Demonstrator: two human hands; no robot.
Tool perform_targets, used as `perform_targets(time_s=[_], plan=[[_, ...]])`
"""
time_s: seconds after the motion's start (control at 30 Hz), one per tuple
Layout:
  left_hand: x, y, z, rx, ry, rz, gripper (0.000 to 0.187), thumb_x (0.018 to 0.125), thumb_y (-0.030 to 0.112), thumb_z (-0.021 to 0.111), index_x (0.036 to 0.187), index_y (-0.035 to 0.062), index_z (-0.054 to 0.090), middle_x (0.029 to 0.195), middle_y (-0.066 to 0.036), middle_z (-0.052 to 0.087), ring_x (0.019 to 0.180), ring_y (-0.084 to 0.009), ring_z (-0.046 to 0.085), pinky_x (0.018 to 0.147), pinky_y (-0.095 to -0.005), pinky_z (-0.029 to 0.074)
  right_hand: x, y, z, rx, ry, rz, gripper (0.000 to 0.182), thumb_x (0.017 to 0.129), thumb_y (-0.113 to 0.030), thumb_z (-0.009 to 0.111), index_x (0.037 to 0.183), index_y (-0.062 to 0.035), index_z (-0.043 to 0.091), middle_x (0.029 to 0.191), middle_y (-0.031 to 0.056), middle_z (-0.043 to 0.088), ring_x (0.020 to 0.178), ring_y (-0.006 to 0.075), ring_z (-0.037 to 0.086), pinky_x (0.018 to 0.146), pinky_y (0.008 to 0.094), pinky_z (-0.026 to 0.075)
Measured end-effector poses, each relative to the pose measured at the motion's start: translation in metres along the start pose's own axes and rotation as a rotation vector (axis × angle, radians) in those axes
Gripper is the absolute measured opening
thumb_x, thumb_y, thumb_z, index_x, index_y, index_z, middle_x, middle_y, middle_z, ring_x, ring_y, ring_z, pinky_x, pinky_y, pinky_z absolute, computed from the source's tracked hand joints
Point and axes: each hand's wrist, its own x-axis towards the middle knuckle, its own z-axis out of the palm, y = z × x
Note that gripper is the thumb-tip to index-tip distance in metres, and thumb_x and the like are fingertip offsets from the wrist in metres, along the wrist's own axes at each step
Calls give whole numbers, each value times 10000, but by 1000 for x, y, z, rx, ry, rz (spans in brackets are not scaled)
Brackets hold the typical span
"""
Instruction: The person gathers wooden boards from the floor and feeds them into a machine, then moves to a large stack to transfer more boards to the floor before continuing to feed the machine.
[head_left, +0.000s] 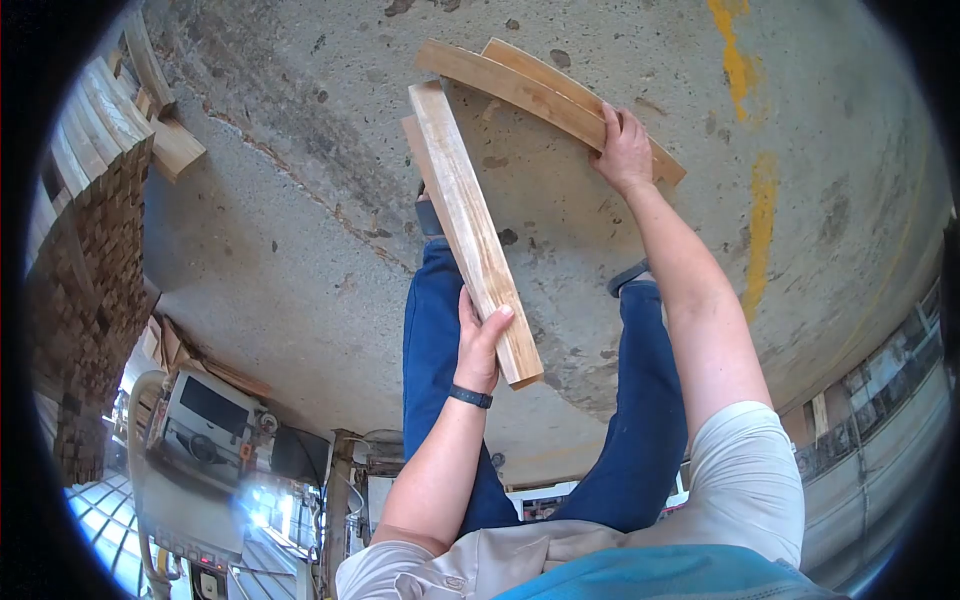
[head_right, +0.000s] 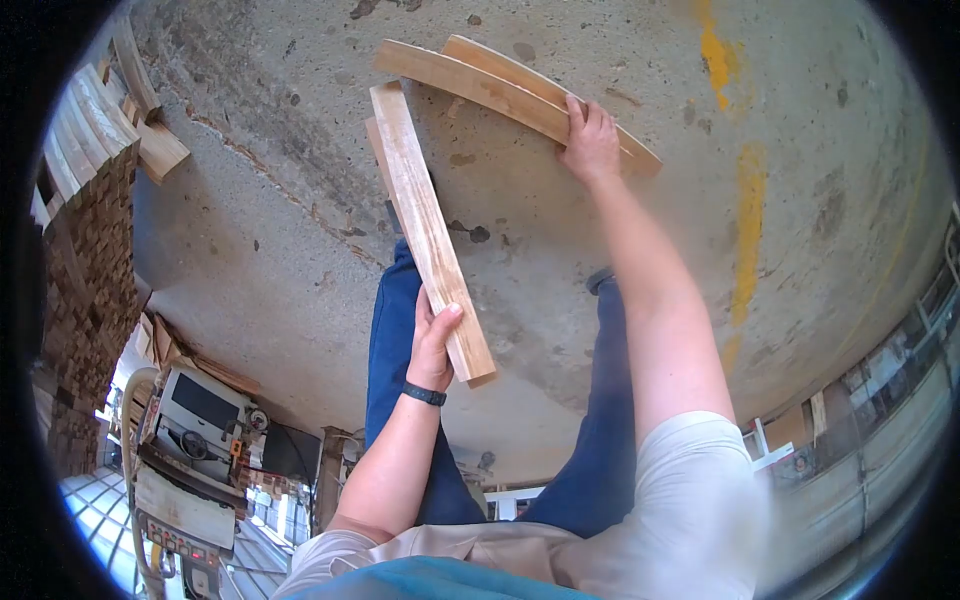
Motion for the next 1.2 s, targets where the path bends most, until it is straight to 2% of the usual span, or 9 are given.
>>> perform_targets(time_s=[0.4, 0.57, 0.67, 0.73, 0.77, 0.87, 0.9, 1.03, 1.2], plan=[[47, -26, 30, 143, -5, 263, 960, 821, 234, 724, 1533, -14, 131, 1416, -187, 388, 1302, -278, 425, 1099, -373, 369, -20, -1, -4, 317, -121, 211, 743, 722, -369, 821, 1353, -133, 509, 1355, 190, 491, 1252, 354, 492, 1057, 441, 437], [131, -39, 71, 60, -74, 312, 1090, 795, 214, 779, 1548, 16, 17, 1498, -210, 266, 1362, -299, 355, 1140, -388, 312, -6, 54, 10, 907, -279, 313, 933, 809, -626, 695, 1460, -15, 425, 1406, 276, 467, 1303, 371, 488, 1111, 435, 377], [183, -61, 96, 93, -56, 319, 1189, 749, 184, 818, 1545, 29, -52, 1505, -215, 264, 1374, -311, 344, 1153, -396, 296, 1, 74, 29, 822, -419, 316, 959, 796, -680, 670, 1454, -19, 444, 1432, 287, 428, 1330, 381, 453, 1123, 446, 361], [209, -73, 108, 104, -78, 300, 1099, 738, 159, 830, 1533, 71, 77, 1462, -170, 334, 1359, -296, 366, 1125, -395, 344, 2, 62, 27, 714, -430, 329, 978, 793, -702, 654, 1453, -13, 444, 1443, 283, 411, 1347, 387, 427, 1129, 447, 352], [223, -77, 110, 121, -110, 232, 1242, 699, 223, 867, 1539, 46, -29, 1510, -210, 279, 1371, -331, 351, 1148, -421, 307, 1, 53, 23, 611, -437, 342, 998, 789, -725, 638, 1453, -6, 444, 1454, 279, 395, 1365, 393, 401, 1135, 449, 344], [236, -56, 127, -60, -120, 31, 1158, 713, 237, 864, 1531, 85, 60, 1494, -158, 319, 1346, -318, 383, 1118, -490, 331, -3, 42, 13, 640, -409, 383, 1014, 778, -738, 639, 1438, 10, 457, 1455, 273, 380, 1383, 402, 365, 1143, 452, 328], [246, -65, 120, -74, -118, 32, 1090, 736, 405, 856, 1517, 130, 148, 1488, -101, 342, 1321, -312, 412, 1072, -577, 341, -4, 43, 16, 662, -379, 376, 1026, 774, -746, 636, 1417, 35, 468, 1420, 275, 408, 1377, 402, 370, 1143, 448, 326], [254, -73, 91, -180, -221, -97, 1105, 694, 742, 734, 1511, 165, 263, 1506, -77, 356, 1362, -314, 371, 1045, -625, 321, -4, 48, 27, 626, -386, 364, 1002, 787, -734, 633, 1395, 49, 484, 1389, 286, 451, 1350, 402, 404, 1130, 442, 342], [253, -69, 83, -53, -69, -47, 1140, 687, 745, 740, 1527, 148, 252, 1531, -99, 355, 1395, -332, 345, 1059, -628, 295, -11, 35, 32, 1102, -681, 455, 904, 871, -673, 589, 1425, 26, 441, 1391, 207, 526, 1292, 266, 497, 1091, 362, 374]])
